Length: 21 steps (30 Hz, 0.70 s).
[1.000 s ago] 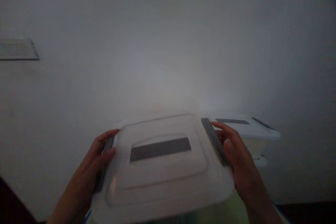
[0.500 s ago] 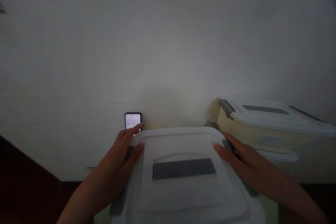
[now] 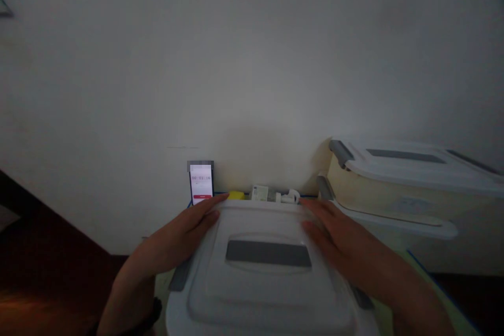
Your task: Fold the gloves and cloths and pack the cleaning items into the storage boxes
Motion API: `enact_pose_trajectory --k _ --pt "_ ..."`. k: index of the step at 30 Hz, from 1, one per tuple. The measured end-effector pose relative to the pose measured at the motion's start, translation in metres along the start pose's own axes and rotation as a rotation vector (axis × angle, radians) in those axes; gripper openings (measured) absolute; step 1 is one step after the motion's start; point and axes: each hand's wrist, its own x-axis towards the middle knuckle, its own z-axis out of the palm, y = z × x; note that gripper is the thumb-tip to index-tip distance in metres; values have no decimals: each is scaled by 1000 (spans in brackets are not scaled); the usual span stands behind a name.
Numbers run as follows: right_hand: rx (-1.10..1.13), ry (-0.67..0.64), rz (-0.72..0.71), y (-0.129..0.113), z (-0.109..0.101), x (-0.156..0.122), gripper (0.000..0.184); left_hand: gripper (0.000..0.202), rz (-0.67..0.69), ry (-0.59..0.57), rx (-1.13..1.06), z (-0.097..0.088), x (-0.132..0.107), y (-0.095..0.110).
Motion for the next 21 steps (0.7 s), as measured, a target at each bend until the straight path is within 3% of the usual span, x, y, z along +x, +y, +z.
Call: enact_pose_trajectory --k 2,3,6,8,12,16,21 --pt "-19 70 -71 -19 5 -5 48 37 -48 -128 124 0 1 -1" --pt "-11 42 -103 -29 6 -7 47 41 -72 -187 189 0 1 0" --pt "-3 -283 -173 -55 7 -9 50 47 -89 -213 256 -1 0 4" --pt "-31 -398 -146 -63 6 -6 51 49 -106 -260 261 -2 1 7" --pt "-40 -431 -138 -55 3 4 46 49 -148 -287 187 -4 3 7" --pt "-28 -440 -123 -39 2 10 44 45 -167 -345 -26 -4 7 3" --pt "11 -413 -27 -38 -1 11 42 45 -169 -362 -147 0 10 -2"
